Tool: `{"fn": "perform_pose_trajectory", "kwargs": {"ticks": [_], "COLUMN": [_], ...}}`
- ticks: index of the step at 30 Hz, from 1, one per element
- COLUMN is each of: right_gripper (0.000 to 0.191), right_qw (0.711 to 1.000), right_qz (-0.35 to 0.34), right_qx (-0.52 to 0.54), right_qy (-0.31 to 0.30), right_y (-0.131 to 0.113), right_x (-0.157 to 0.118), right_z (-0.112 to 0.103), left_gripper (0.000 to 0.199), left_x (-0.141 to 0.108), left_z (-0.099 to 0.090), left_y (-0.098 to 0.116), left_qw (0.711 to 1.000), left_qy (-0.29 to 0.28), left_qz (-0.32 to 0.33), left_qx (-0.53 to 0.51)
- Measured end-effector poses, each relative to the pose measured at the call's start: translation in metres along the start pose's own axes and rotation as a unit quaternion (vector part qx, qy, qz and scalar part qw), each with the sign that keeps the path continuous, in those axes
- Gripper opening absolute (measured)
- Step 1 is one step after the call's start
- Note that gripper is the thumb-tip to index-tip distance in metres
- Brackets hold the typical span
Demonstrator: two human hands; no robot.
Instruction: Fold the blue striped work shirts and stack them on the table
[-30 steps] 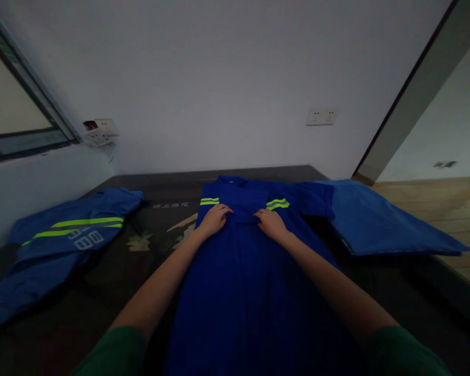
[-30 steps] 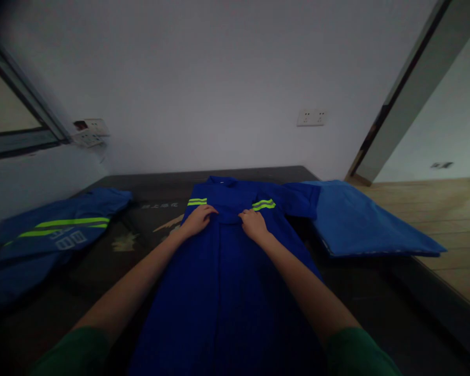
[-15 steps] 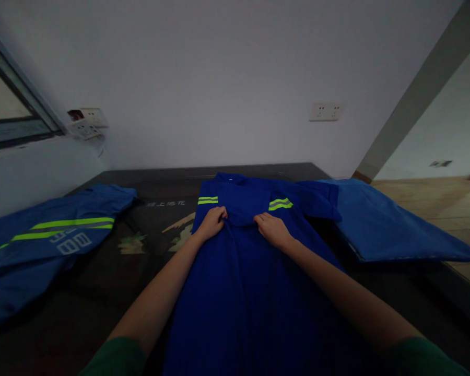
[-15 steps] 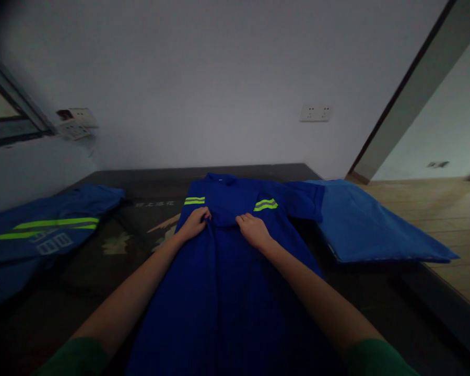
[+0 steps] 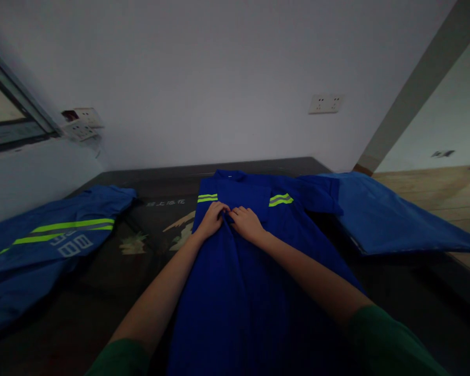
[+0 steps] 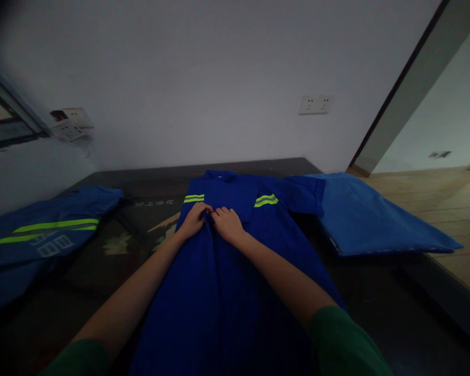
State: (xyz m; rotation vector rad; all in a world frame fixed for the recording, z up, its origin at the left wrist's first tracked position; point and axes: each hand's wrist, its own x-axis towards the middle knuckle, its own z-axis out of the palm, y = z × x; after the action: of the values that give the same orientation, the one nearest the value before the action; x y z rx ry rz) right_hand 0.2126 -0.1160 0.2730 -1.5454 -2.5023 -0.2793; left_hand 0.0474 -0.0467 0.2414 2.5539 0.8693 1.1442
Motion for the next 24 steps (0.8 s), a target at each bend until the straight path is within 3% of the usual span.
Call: {"fn": "perform_pose_trajectory", "kwargs": {"ticks": [6,15,24], "right_gripper": [0.031,0.026,0.026], "right_qw": [0.999,0.999,0.970], "right_qz": [0.044,0.046,0.195], "right_qx": [0.026,0.023,0.147], "right_qy": [0.008,0.000,0.023], "right_y": [-0.010,-0.009,-0.014], "right_x": [0.015,0.007,0.019], "right_z": [0.015,0.016,0.022], "left_gripper": [0.039,0.039,0.031], "left_x": [0.000,0.000,-0.002], "left_z": [0.001,0.005,0.005], "left_y": [-0.001,-0.007,-0.005], "left_qw": [1.000,0.999,0.998], "left_qy": [0.006,0.037,0.021], "left_qz": [0.001,-0.016,-0.060], "left_qx": [-0.009,0.020,-0.030]}}
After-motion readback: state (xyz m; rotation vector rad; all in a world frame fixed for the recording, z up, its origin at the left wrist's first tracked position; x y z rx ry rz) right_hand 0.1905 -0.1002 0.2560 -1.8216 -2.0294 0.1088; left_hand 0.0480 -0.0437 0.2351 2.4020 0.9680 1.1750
